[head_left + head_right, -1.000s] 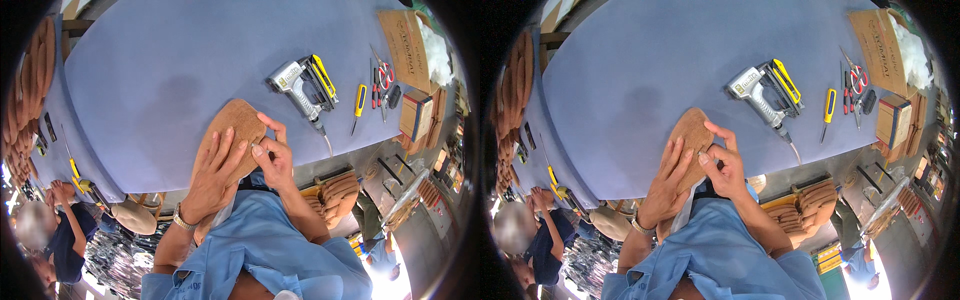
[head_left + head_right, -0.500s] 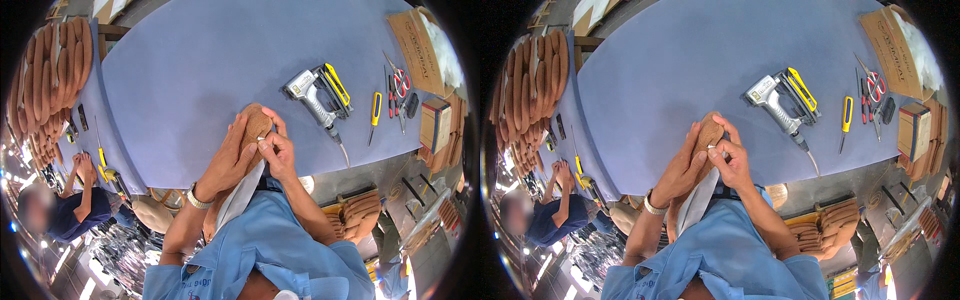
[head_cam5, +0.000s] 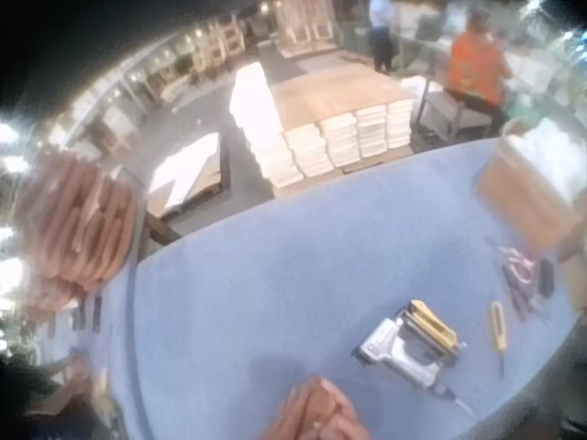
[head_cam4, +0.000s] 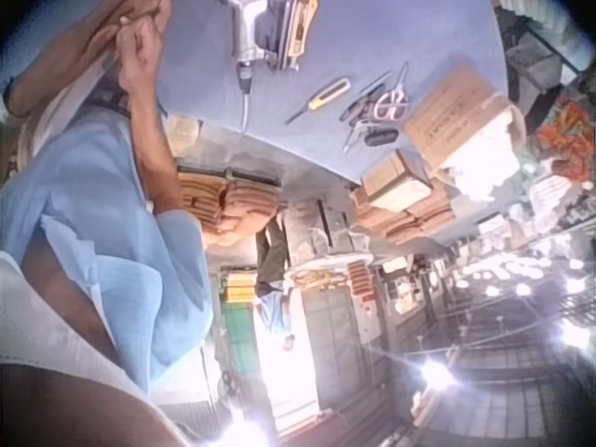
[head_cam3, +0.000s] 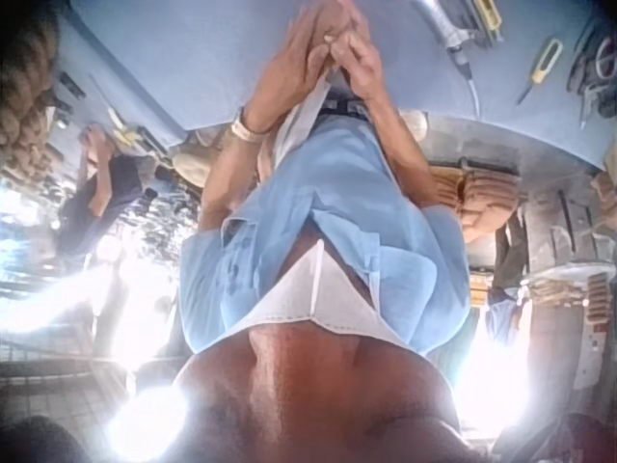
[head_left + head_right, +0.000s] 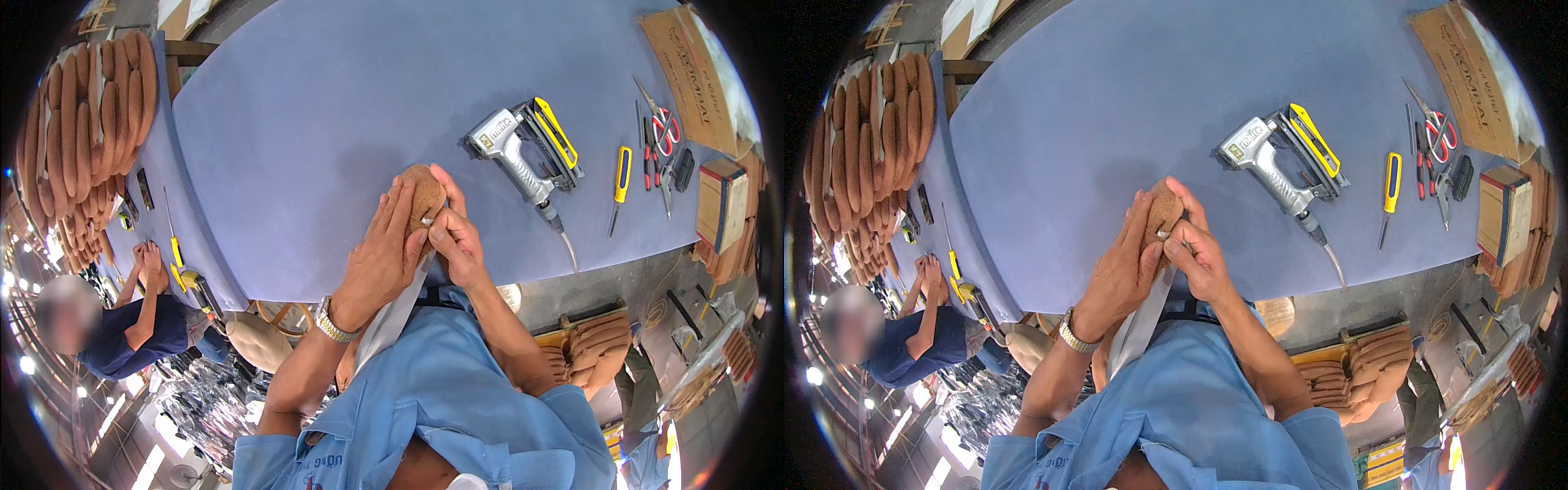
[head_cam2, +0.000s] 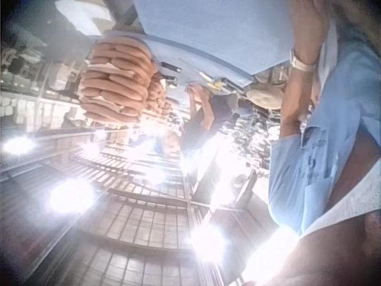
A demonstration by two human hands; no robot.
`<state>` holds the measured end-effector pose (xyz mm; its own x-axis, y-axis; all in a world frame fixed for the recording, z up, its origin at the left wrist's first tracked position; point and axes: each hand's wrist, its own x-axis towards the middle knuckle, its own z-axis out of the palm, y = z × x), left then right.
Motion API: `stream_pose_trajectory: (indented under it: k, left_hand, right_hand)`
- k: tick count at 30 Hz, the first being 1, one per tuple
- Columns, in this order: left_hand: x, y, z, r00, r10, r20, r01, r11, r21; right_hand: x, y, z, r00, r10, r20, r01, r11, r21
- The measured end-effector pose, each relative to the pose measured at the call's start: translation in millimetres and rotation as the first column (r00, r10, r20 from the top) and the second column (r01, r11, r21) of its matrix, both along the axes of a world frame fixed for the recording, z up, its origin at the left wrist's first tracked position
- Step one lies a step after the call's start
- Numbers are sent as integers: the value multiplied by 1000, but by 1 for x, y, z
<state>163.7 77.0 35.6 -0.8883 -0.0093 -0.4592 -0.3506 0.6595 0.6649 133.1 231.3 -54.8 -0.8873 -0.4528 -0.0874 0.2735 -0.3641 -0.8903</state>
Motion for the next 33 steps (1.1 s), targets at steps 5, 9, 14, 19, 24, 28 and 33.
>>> stream_pose_trajectory:
  k: [5,9,14,19,24,28,33]
  left_hand:
    - [-1,3,1,1000,-20,-5,20,995,-95]
    - [0,9,7,1000,15,19,-12,987,-159]
    - [1,14,5,999,-12,-35,3,972,-234]
    - [4,16,-1,978,-90,-189,27,949,-313]
    - [4,19,-4,969,-79,-232,-8,937,-349]
    - [10,17,-5,984,-65,-163,15,956,-292]
    - [5,18,5,994,-26,-103,-3,964,-266]
  right_hand:
    - [-14,13,21,988,77,-137,-47,976,212]
    - [-43,59,19,965,65,-253,91,824,559]
    - [-68,82,-38,868,217,-447,394,247,885]
    - [-98,77,-52,892,304,-334,291,178,940]
    - [-106,87,38,989,116,-91,18,517,856]
    - [-58,103,93,957,245,-153,-70,710,701]
    - [-36,81,115,897,369,-242,-155,776,611]
